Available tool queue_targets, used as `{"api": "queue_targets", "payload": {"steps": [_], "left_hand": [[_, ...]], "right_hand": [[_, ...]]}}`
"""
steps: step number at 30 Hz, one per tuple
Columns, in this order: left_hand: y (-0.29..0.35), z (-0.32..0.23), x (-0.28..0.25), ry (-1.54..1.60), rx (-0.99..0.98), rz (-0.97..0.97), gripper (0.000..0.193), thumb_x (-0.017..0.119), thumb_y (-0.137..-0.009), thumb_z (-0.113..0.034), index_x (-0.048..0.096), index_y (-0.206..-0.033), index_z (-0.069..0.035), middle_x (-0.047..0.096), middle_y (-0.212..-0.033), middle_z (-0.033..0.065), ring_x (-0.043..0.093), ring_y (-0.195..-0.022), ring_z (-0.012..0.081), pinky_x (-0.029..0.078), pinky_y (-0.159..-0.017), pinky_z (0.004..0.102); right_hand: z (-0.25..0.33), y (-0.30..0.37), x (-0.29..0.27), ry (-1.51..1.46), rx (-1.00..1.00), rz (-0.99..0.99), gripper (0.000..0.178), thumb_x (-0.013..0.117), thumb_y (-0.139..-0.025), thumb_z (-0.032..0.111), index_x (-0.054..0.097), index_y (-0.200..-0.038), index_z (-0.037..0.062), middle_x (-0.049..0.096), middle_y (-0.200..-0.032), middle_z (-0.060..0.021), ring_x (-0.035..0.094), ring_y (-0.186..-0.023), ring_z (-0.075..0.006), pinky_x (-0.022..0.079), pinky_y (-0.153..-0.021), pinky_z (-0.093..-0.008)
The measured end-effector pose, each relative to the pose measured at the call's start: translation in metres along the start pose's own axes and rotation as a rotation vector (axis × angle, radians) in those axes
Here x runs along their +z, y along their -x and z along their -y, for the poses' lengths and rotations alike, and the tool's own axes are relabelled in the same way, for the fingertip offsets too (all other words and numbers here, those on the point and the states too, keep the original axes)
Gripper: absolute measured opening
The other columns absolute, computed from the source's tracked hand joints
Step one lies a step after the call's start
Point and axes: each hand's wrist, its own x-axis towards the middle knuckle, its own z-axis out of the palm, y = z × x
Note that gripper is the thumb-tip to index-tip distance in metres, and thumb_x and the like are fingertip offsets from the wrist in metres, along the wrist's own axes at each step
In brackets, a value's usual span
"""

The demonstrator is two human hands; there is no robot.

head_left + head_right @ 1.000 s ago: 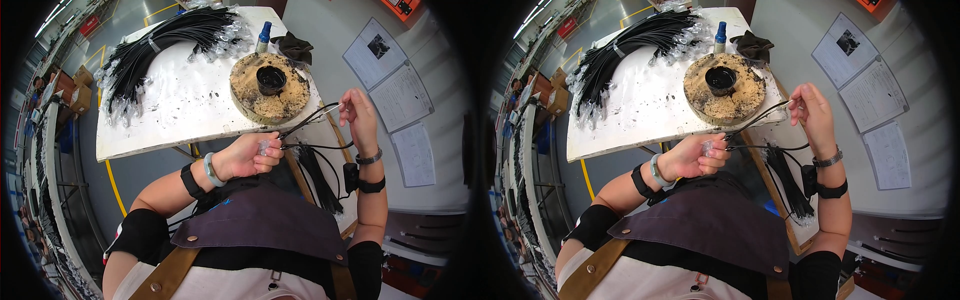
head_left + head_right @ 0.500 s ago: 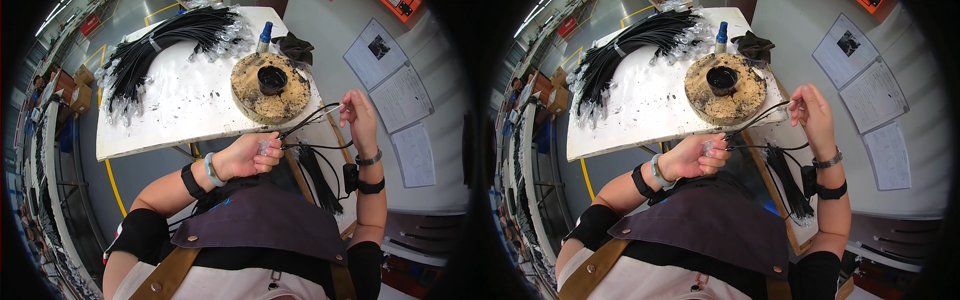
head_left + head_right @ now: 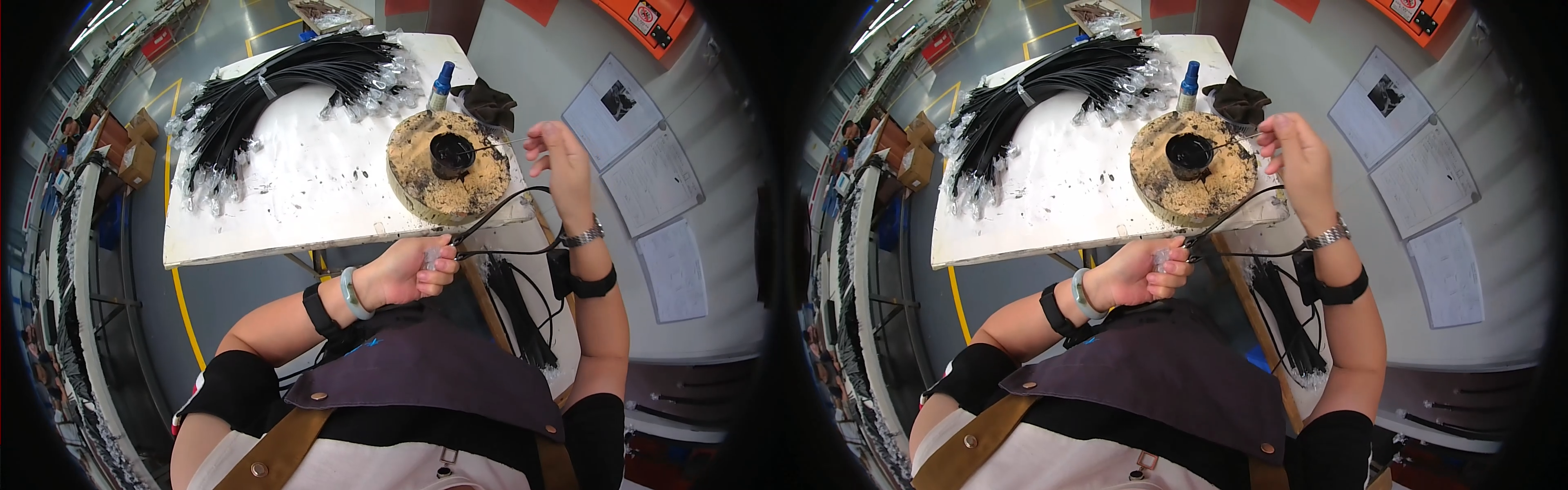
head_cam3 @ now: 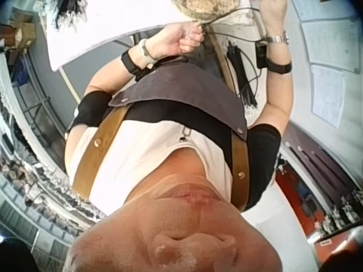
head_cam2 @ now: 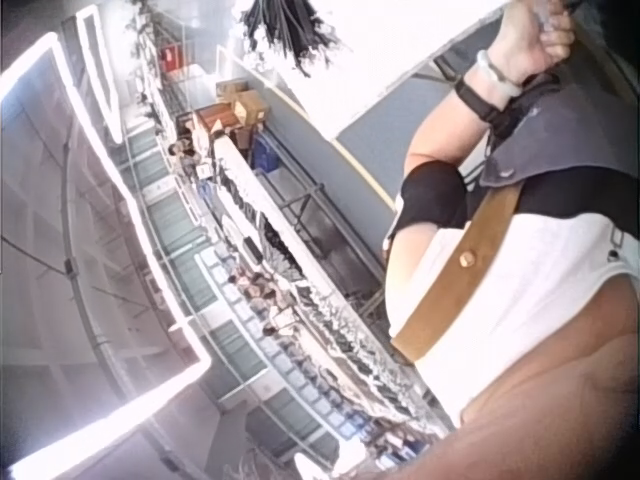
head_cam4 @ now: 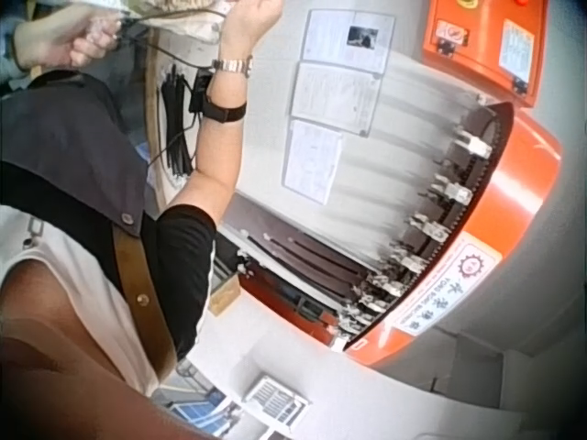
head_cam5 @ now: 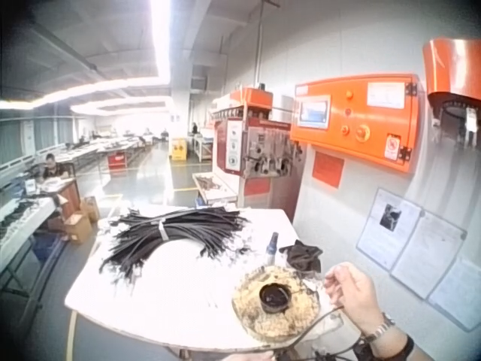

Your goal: Applying adhesive to the ends of leather or synthetic straps and hanging them on a motorized rack.

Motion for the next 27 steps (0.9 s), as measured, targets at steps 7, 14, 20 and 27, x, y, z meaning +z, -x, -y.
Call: {"api": "queue_targets", "payload": {"steps": [7, 14, 20, 27], "left_hand": [[0.002, -0.001, -0.002, 0.025, 0.020, 0.017, 0.030, 0.033, -0.096, -0.029, 0.039, -0.071, -0.014, 0.035, -0.065, -0.0035, 0.025, -0.046, 0.0050, 0.021, -0.041, 0.0194], [-0.004, -0.013, 0.011, 0.153, 0.046, 0.084, 0.030, 0.034, -0.096, -0.027, 0.040, -0.071, -0.012, 0.036, -0.067, -0.0022, 0.027, -0.048, 0.0066, 0.024, -0.043, 0.0207], [-0.011, -0.015, 0.014, 0.215, 0.040, 0.196, 0.031, 0.032, -0.096, -0.025, 0.041, -0.071, -0.011, 0.037, -0.067, -0.0006, 0.028, -0.049, 0.0074, 0.026, -0.045, 0.0211], [-0.016, -0.013, 0.015, 0.244, 0.019, 0.195, 0.031, 0.031, -0.096, -0.025, 0.040, -0.070, -0.011, 0.037, -0.067, -0.0003, 0.028, -0.049, 0.0082, 0.025, -0.044, 0.0220]], "right_hand": [[-0.020, -0.009, 0.002, -0.105, 0.151, 0.044, 0.029, 0.043, -0.094, 0.027, 0.056, -0.092, 0.0018, 0.058, -0.078, -0.0043, 0.054, -0.067, -0.0072, 0.045, -0.051, -0.0189], [-0.002, 0.009, -0.040, -0.339, 0.228, -0.146, 0.027, 0.042, -0.094, 0.027, 0.053, -0.090, 0.0030, 0.055, -0.077, -0.0040, 0.051, -0.065, -0.0080, 0.043, -0.051, -0.0194], [0.011, 0.053, -0.045, -0.381, 0.269, -0.105, 0.027, 0.039, -0.095, 0.027, 0.050, -0.084, 0.0045, 0.052, -0.072, -0.0040, 0.048, -0.059, -0.0074, 0.042, -0.048, -0.0201], [0.008, 0.071, -0.046, -0.331, 0.265, -0.136, 0.027, 0.038, -0.095, 0.027, 0.050, -0.084, 0.0048, 0.052, -0.071, -0.0040, 0.048, -0.059, -0.0078, 0.042, -0.048, -0.0202]]}}
